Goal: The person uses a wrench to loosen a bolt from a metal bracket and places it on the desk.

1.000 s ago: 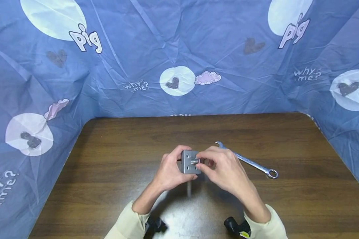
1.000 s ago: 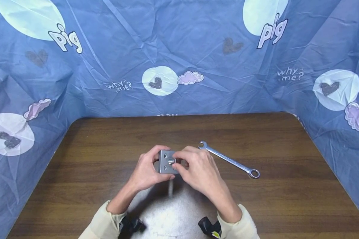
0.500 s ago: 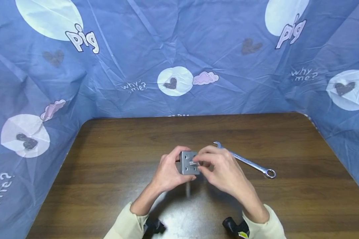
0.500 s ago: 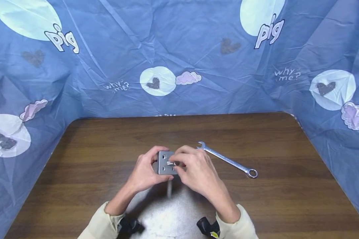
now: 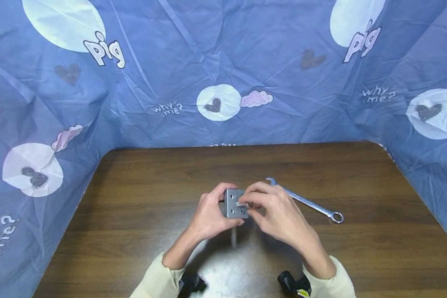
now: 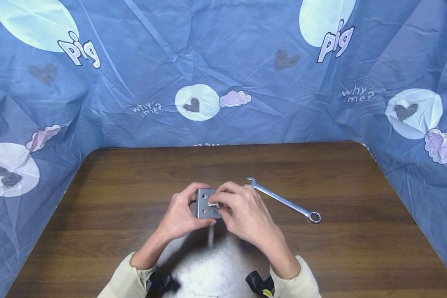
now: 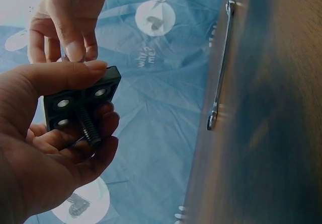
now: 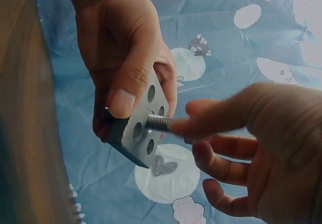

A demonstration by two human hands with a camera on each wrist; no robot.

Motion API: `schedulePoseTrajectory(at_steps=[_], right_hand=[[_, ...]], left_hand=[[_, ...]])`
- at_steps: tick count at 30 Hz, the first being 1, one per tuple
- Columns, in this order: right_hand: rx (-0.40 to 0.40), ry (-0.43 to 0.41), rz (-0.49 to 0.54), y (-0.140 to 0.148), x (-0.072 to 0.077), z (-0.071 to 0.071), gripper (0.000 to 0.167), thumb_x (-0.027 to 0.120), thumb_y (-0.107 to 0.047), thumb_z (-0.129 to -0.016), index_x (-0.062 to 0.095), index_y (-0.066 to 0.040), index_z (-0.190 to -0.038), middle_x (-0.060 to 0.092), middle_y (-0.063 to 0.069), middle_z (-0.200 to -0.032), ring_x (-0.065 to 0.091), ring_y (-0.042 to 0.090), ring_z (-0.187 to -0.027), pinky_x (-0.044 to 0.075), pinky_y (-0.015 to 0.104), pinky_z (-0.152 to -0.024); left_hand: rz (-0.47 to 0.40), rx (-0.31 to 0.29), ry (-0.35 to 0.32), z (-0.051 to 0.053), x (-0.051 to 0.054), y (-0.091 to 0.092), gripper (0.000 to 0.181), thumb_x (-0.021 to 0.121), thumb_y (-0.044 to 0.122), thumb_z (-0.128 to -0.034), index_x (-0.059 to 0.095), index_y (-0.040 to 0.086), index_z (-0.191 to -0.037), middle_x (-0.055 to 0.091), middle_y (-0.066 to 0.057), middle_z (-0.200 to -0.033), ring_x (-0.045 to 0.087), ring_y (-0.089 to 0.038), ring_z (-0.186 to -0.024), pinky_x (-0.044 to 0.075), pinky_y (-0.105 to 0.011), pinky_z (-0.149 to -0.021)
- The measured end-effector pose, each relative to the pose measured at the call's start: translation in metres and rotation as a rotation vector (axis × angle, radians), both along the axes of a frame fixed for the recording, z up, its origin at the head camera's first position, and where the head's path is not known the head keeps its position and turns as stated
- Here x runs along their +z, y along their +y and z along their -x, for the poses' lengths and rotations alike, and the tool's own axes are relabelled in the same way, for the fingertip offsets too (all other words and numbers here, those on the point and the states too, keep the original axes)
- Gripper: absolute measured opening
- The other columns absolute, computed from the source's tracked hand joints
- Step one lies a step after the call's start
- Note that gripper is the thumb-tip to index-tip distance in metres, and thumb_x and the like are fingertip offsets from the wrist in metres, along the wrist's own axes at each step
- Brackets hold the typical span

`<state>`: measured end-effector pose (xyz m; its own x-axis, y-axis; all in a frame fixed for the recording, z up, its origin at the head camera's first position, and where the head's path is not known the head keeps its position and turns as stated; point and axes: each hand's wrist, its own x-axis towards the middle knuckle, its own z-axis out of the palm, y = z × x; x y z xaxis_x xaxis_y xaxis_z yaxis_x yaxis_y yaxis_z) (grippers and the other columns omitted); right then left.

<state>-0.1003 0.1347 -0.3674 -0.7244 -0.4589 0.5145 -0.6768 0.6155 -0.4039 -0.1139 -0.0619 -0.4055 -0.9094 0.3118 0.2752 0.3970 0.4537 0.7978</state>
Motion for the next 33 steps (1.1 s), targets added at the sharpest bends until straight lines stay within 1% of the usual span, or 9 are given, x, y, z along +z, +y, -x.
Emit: schedulePoseTrajectory(at_steps=[3,5,7,10,13,16,19,26,33], right_hand=[[-0.036,-0.058,-0.008,0.0006,0.0016,-0.0013,0.041,0.086,-0.016,-0.074,0.073,-0.015,-0.113,0.072,0.000,-0.105,0.062,0.005,-0.074,0.049,0.029,-0.072],[-0.078,-0.095,0.004,0.0002,0.0020,-0.0013,0.045,0.086,-0.026,-0.076,0.071,-0.014,-0.117,0.072,-0.001,-0.102,0.060,0.005,-0.073,0.048,0.026,-0.068],[-0.122,-0.126,0.021,-0.0005,0.0017,-0.0010,0.042,0.084,-0.032,-0.079,0.071,-0.013,-0.114,0.072,-0.002,-0.093,0.056,0.003,-0.068,0.045,0.021,-0.062],[-0.192,-0.168,0.019,-0.0017,0.0019,-0.0008,0.031,0.081,-0.035,-0.082,0.074,-0.012,-0.101,0.065,-0.007,-0.076,0.051,0.001,-0.063,0.041,0.018,-0.057],[-0.217,-0.204,0.002,-0.0029,0.0021,-0.0008,0.022,0.079,-0.034,-0.083,0.075,-0.013,-0.091,0.059,-0.009,-0.066,0.046,-0.001,-0.059,0.039,0.018,-0.054],[-0.202,-0.200,-0.005,-0.0037,0.0024,-0.0011,0.018,0.079,-0.031,-0.084,0.075,-0.014,-0.086,0.056,-0.011,-0.062,0.043,-0.002,-0.056,0.037,0.017,-0.052],[-0.170,-0.151,-0.008,-0.0037,0.0018,-0.0009,0.016,0.080,-0.028,-0.083,0.076,-0.013,-0.086,0.058,-0.010,-0.062,0.044,-0.003,-0.056,0.037,0.017,-0.053],[-0.061,-0.048,0.023,-0.0006,-0.0011,0.0004,0.017,0.082,-0.016,-0.079,0.078,-0.010,-0.095,0.073,-0.003,-0.079,0.056,0.000,-0.063,0.045,0.016,-0.057],[-0.039,-0.011,0.001,0.0001,-0.0010,0.0003,0.020,0.083,-0.012,-0.076,0.078,-0.011,-0.096,0.074,-0.001,-0.089,0.060,0.002,-0.066,0.048,0.022,-0.064]], left_hand=[[-0.015,-0.005,0.008,0.0004,-0.0002,0.0003,0.071,0.092,0.007,-0.0554,0.061,0.008,-0.119,0.079,-0.009,-0.094,0.076,-0.024,-0.090,0.055,-0.031,-0.080],[-0.024,-0.005,0.004,0.0005,0.0001,0.0005,0.070,0.092,0.006,-0.0553,0.061,0.008,-0.118,0.079,-0.009,-0.095,0.076,-0.024,-0.090,0.056,-0.035,-0.080],[-0.029,0.000,-0.005,0.0004,0.0003,0.0009,0.070,0.092,0.006,-0.0549,0.061,0.008,-0.118,0.079,-0.009,-0.094,0.076,-0.025,-0.090,0.057,-0.039,-0.081],[-0.025,0.009,-0.018,0.0002,0.0003,0.0014,0.072,0.092,0.006,-0.0548,0.061,0.008,-0.120,0.079,-0.009,-0.093,0.076,-0.025,-0.090,0.057,-0.045,-0.081],[-0.022,0.012,-0.023,-0.0001,0.0000,0.0017,0.073,0.092,0.006,-0.0548,0.061,0.008,-0.120,0.079,-0.010,-0.093,0.076,-0.025,-0.090,0.056,-0.048,-0.081],[-0.017,0.011,-0.020,-0.0004,0.0000,0.0016,0.073,0.092,0.006,-0.0550,0.060,0.007,-0.121,0.079,-0.011,-0.093,0.076,-0.026,-0.090,0.056,-0.049,-0.081],[-0.014,0.011,-0.013,-0.0006,-0.0001,0.0014,0.073,0.092,0.006,-0.0549,0.060,0.006,-0.121,0.079,-0.011,-0.094,0.076,-0.026,-0.090,0.056,-0.049,-0.080],[-0.002,0.017,0.013,-0.0005,0.0000,0.0006,0.073,0.092,0.007,-0.0544,0.060,0.007,-0.120,0.079,-0.009,-0.092,0.076,-0.025,-0.088,0.056,-0.036,-0.077],[-0.008,0.006,0.010,0.0005,-0.0005,0.0003,0.073,0.092,0.007,-0.0551,0.060,0.005,-0.121,0.079,-0.010,-0.094,0.076,-0.026,-0.088,0.057,-0.044,-0.080]])
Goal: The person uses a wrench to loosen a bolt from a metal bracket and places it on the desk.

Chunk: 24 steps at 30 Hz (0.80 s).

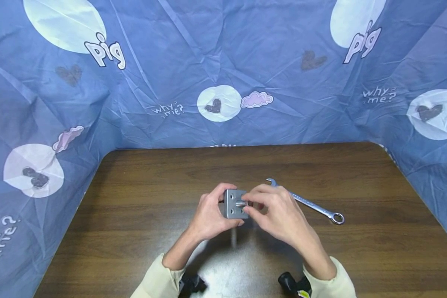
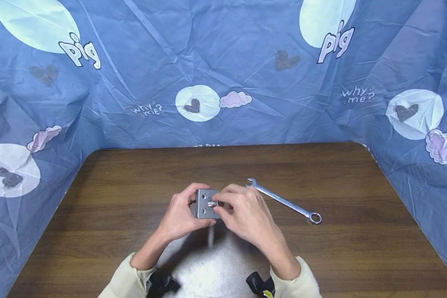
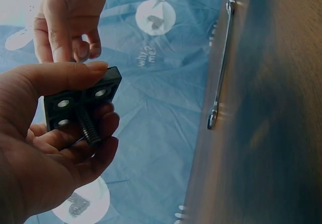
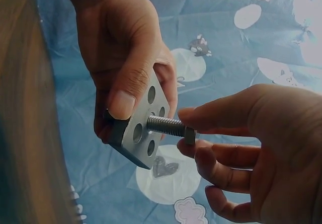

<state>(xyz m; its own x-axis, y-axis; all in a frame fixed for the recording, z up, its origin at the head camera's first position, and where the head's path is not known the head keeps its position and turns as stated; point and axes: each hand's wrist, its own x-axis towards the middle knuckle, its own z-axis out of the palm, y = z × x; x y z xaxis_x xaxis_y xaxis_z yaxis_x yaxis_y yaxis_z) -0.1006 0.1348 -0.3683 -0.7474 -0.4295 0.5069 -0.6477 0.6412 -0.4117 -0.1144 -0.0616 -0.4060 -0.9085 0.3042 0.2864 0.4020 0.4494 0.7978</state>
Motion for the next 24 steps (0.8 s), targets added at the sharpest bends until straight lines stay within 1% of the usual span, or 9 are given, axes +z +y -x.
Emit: schedulePoseTrajectory(at_steps=[4,8,10,13,15,19,22,24], right_hand=[[-0.004,-0.016,0.002,-0.0012,0.0010,-0.0010,0.021,0.082,-0.008,-0.074,0.078,-0.011,-0.094,0.074,0.000,-0.091,0.062,0.002,-0.067,0.050,0.024,-0.066],[0.001,-0.007,0.021,-0.0028,0.0008,-0.0009,0.021,0.079,-0.002,-0.072,0.078,-0.011,-0.091,0.074,0.000,-0.091,0.063,0.003,-0.068,0.051,0.026,-0.068],[0.007,0.016,0.029,-0.0038,0.0005,-0.0004,0.021,0.079,0.000,-0.071,0.078,-0.012,-0.088,0.074,-0.001,-0.091,0.065,0.004,-0.071,0.052,0.029,-0.071],[0.022,0.060,0.041,-0.0053,-0.0004,0.0006,0.021,0.077,0.005,-0.070,0.077,-0.012,-0.083,0.073,-0.002,-0.089,0.066,0.009,-0.078,0.053,0.034,-0.077],[0.035,0.086,0.050,-0.0063,-0.0011,0.0014,0.023,0.076,0.009,-0.069,0.077,-0.012,-0.079,0.073,-0.003,-0.088,0.066,0.011,-0.081,0.053,0.035,-0.078],[0.059,0.121,0.063,-0.0072,-0.0034,0.0031,0.027,0.072,0.014,-0.066,0.075,-0.012,-0.073,0.072,-0.004,-0.087,0.062,0.012,-0.081,0.052,0.031,-0.076],[0.071,0.121,0.053,-0.0058,-0.0042,0.0033,0.027,0.072,0.012,-0.067,0.074,-0.013,-0.076,0.071,-0.003,-0.092,0.062,0.012,-0.084,0.051,0.032,-0.077],[0.060,0.098,0.031,-0.0044,-0.0031,0.0024,0.027,0.074,0.007,-0.068,0.074,-0.014,-0.084,0.070,-0.002,-0.099,0.063,0.014,-0.090,0.051,0.035,-0.080]], left_hand=[[-0.006,0.000,0.010,-0.0002,0.0004,0.0003,0.072,0.092,0.007,-0.0549,0.060,0.006,-0.120,0.079,-0.011,-0.094,0.076,-0.027,-0.089,0.057,-0.045,-0.079],[-0.012,-0.003,-0.003,-0.0001,0.0005,0.0000,0.073,0.092,0.007,-0.0550,0.060,0.007,-0.120,0.079,-0.011,-0.095,0.076,-0.027,-0.090,0.057,-0.048,-0.080],[-0.010,-0.004,-0.014,0.0000,0.0008,-0.0003,0.073,0.092,0.007,-0.0553,0.060,0.007,-0.121,0.079,-0.011,-0.095,0.076,-0.027,-0.090,0.057,-0.044,-0.080],[0.000,0.000,-0.020,0.0000,0.0013,-0.0004,0.073,0.092,0.008,-0.0555,0.060,0.008,-0.121,0.079,-0.010,-0.095,0.076,-0.025,-0.090,0.056,-0.034,-0.078],[0.006,0.002,-0.019,0.0002,0.0012,-0.0004,0.073,0.092,0.009,-0.0555,0.060,0.008,-0.121,0.079,-0.009,-0.095,0.076,-0.024,-0.090,0.053,-0.029,-0.078],[0.005,0.001,-0.016,0.0005,0.0011,-0.0003,0.072,0.092,0.009,-0.0558,0.060,0.008,-0.121,0.079,-0.010,-0.095,0.076,-0.024,-0.090,0.055,-0.034,-0.078],[0.001,-0.002,-0.017,0.0008,0.0007,0.0000,0.072,0.092,0.009,-0.0557,0.061,0.009,-0.120,0.078,-0.009,-0.094,0.076,-0.024,-0.089,0.056,-0.038,-0.077],[-0.005,-0.003,-0.010,0.0011,0.0004,0.0000,0.071,0.092,0.008,-0.0554,0.061,0.009,-0.119,0.079,-0.009,-0.093,0.076,-0.024,-0.088,0.056,-0.037,-0.077]])
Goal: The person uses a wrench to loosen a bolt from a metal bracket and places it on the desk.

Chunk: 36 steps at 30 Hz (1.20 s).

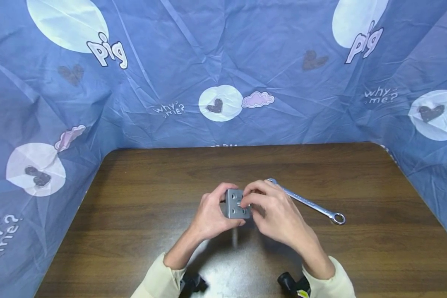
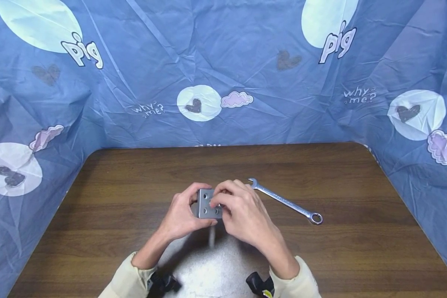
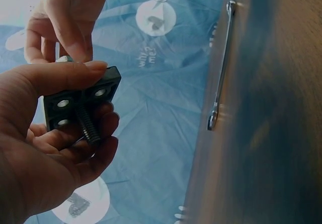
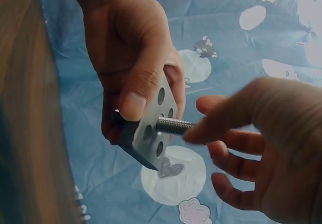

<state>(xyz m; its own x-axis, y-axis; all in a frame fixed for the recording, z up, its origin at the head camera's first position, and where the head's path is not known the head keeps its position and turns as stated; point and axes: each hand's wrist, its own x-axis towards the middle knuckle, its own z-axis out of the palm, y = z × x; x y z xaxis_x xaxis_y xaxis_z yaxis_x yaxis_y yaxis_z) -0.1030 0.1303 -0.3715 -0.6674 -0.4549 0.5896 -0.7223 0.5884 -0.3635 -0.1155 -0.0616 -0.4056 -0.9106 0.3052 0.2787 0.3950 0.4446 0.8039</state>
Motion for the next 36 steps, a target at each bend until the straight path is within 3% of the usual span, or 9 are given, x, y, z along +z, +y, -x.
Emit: schedulePoseTrajectory(at_steps=[3,6,11,16,19,25,30,36], right_hand=[[-0.052,-0.063,-0.034,0.0019,0.0033,-0.0013,0.033,0.081,-0.009,-0.070,0.072,-0.016,-0.101,0.069,0.000,-0.109,0.065,0.017,-0.101,0.051,0.040,-0.086],[-0.129,-0.142,-0.037,0.0029,0.0056,-0.0018,0.042,0.086,-0.027,-0.074,0.071,-0.015,-0.112,0.071,-0.001,-0.107,0.066,0.016,-0.097,0.053,0.037,-0.083],[-0.236,-0.257,-0.018,0.0033,0.0066,-0.0017,0.036,0.085,-0.039,-0.075,0.074,-0.015,-0.100,0.070,-0.006,-0.080,0.059,0.005,-0.070,0.048,0.024,-0.063],[-0.262,-0.323,-0.027,0.0022,0.0084,-0.0025,0.021,0.080,-0.037,-0.081,0.077,-0.016,-0.086,0.062,-0.011,-0.065,0.047,-0.001,-0.059,0.040,0.019,-0.055],[-0.245,-0.313,-0.037,0.0017,0.0091,-0.0031,0.018,0.079,-0.033,-0.084,0.077,-0.016,-0.084,0.061,-0.011,-0.063,0.046,-0.003,-0.057,0.039,0.018,-0.053],[-0.152,-0.215,-0.032,0.0035,0.0066,-0.0024,0.012,0.081,-0.023,-0.081,0.076,-0.014,-0.088,0.064,-0.010,-0.067,0.050,-0.002,-0.059,0.043,0.017,-0.056],[-0.078,-0.166,-0.003,0.0055,0.0044,-0.0017,0.018,0.082,-0.014,-0.078,0.076,-0.011,-0.095,0.072,-0.005,-0.079,0.057,0.000,-0.064,0.046,0.017,-0.059],[-0.060,-0.135,0.018,0.0057,0.0034,-0.0019,0.024,0.080,-0.007,-0.074,0.077,-0.012,-0.096,0.073,-0.003,-0.088,0.059,0.002,-0.066,0.047,0.019,-0.060]], left_hand=[[-0.014,-0.004,0.011,0.0000,0.0000,-0.0006,0.070,0.092,0.008,-0.0546,0.061,0.008,-0.118,0.079,-0.009,-0.092,0.076,-0.024,-0.087,0.056,-0.038,-0.078],[-0.025,-0.004,0.014,-0.0004,-0.0001,-0.0009,0.070,0.092,0.007,-0.0543,0.061,0.007,-0.118,0.079,-0.010,-0.092,0.076,-0.025,-0.087,0.057,-0.039,-0.080],[-0.018,0.009,-0.018,-0.0009,0.0007,-0.0009,0.072,0.092,0.006,-0.0548,0.060,0.008,-0.120,0.079,-0.010,-0.093,0.076,-0.024,-0.090,0.056,-0.040,-0.081],[-0.018,0.020,-0.023,-0.0010,0.0018,-0.0008,0.073,0.092,0.006,-0.0544,0.060,0.008,-0.120,0.079,-0.009,-0.093,0.076,-0.024,-0.090,0.055,-0.033,-0.082],[-0.015,0.020,-0.023,-0.0009,0.0021,-0.0010,0.073,0.092,0.006,-0.0546,0.060,0.008,-0.120,0.079,-0.009,-0.094,0.076,-0.024,-0.090,0.054,-0.031,-0.081],[0.008,0.018,0.004,-0.0002,0.0010,-0.0012,0.072,0.092,0.007,-0.0551,0.060,0.009,-0.120,0.079,-0.009,-0.093,0.076,-0.024,-0.088,0.054,-0.029,-0.079],[0.018,0.025,0.007,-0.0004,0.0007,-0.0013,0.073,0.092,0.008,-0.0548,0.060,0.010,-0.120,0.079,-0.009,-0.093,0.076,-0.024,-0.088,0.054,-0.031,-0.079],[0.012,0.031,-0.012,-0.0009,0.0023,-0.0008,0.073,0.093,0.008,-0.0543,0.061,0.010,-0.120,0.079,-0.008,-0.092,0.076,-0.024,-0.089,0.054,-0.034,-0.082]])
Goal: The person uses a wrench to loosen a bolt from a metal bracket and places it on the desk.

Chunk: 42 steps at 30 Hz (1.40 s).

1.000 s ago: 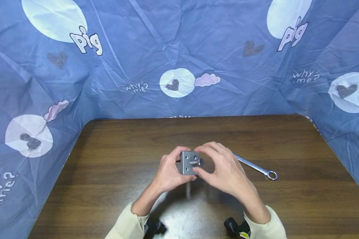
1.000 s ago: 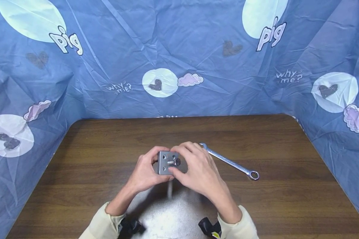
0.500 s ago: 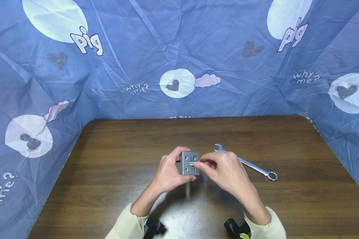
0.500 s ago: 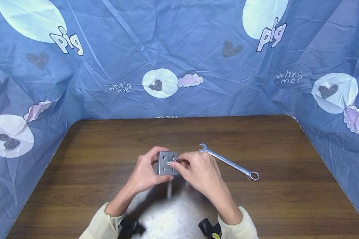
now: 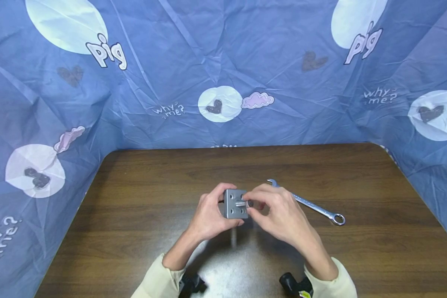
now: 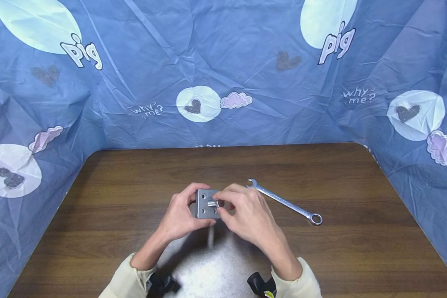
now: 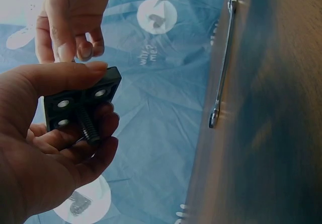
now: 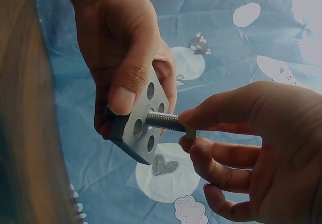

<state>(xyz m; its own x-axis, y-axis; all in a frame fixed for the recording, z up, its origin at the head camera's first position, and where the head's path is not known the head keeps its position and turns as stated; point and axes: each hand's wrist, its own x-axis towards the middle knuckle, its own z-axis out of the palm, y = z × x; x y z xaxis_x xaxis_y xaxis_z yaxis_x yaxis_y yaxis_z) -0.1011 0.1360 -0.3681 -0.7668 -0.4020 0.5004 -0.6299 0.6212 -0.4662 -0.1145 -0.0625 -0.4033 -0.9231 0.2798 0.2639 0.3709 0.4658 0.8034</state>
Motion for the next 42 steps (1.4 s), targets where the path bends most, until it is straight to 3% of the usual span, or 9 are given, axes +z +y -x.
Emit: schedulePoseTrajectory(at_steps=[9,18,22,26,28,33,42], right_hand=[[-0.016,0.036,0.018,-0.007,-0.003,-0.001,0.028,0.072,0.006,-0.066,0.074,-0.014,-0.084,0.071,-0.004,-0.088,0.060,0.006,-0.072,0.050,0.027,-0.069],[0.002,0.126,0.033,-0.011,-0.007,0.001,0.031,0.065,0.015,-0.062,0.070,-0.015,-0.072,0.068,-0.004,-0.088,0.057,0.012,-0.082,0.047,0.030,-0.072],[-0.003,0.056,0.011,-0.006,-0.003,0.000,0.030,0.072,0.004,-0.065,0.072,-0.015,-0.089,0.068,-0.002,-0.101,0.061,0.016,-0.094,0.049,0.036,-0.082],[-0.078,-0.057,0.003,-0.003,0.001,-0.001,0.036,0.084,-0.025,-0.077,0.070,-0.013,-0.109,0.071,-0.001,-0.102,0.065,0.015,-0.095,0.053,0.036,-0.083],[-0.128,-0.117,0.001,-0.004,0.001,-0.001,0.038,0.083,-0.034,-0.079,0.071,-0.012,-0.108,0.071,-0.003,-0.092,0.064,0.011,-0.084,0.052,0.030,-0.073],[-0.209,-0.214,-0.046,-0.006,0.002,-0.001,0.023,0.078,-0.037,-0.085,0.075,-0.014,-0.090,0.063,-0.009,-0.067,0.050,0.000,-0.060,0.041,0.019,-0.055],[-0.175,-0.177,-0.062,-0.006,0.004,-0.001,0.017,0.078,-0.031,-0.085,0.076,-0.014,-0.087,0.061,-0.010,-0.064,0.046,-0.001,-0.057,0.038,0.018,-0.053]], left_hand=[[-0.002,-0.015,-0.005,-0.001,0.000,0.000,0.073,0.092,0.008,-0.0548,0.061,0.009,-0.121,0.079,-0.009,-0.094,0.075,-0.024,-0.090,0.053,-0.031,-0.081],[0.002,-0.014,-0.004,-0.001,-0.001,0.000,0.074,0.092,0.008,-0.0548,0.061,0.006,-0.122,0.079,-0.009,-0.093,0.075,-0.023,-0.088,0.052,-0.028,-0.078],[-0.009,-0.011,0.003,-0.001,-0.003,0.000,0.072,0.092,0.008,-0.0544,0.061,0.007,-0.119,0.079,-0.008,-0.091,0.076,-0.024,-0.089,0.053,-0.032,-0.081],[-0.026,-0.018,0.006,0.000,-0.003,0.000,0.071,0.092,0.006,-0.0545,0.061,0.007,-0.119,0.079,-0.009,-0.092,0.076,-0.024,-0.089,0.054,-0.031,-0.081],[-0.026,-0.017,0.005,0.000,-0.003,0.000,0.072,0.092,0.006,-0.0546,0.061,0.007,-0.119,0.079,-0.009,-0.092,0.076,-0.024,-0.089,0.053,-0.030,-0.080],[-0.024,-0.010,0.005,0.000,-0.002,0.000,0.073,0.092,0.006,-0.0541,0.061,0.008,-0.120,0.079,-0.008,-0.092,0.076,-0.024,-0.089,0.053,-0.030,-0.080],[-0.020,-0.018,0.011,0.001,-0.002,0.000,0.072,0.092,0.005,-0.0547,0.060,0.008,-0.120,0.079,-0.010,-0.094,0.076,-0.025,-0.089,0.054,-0.029,-0.079]])
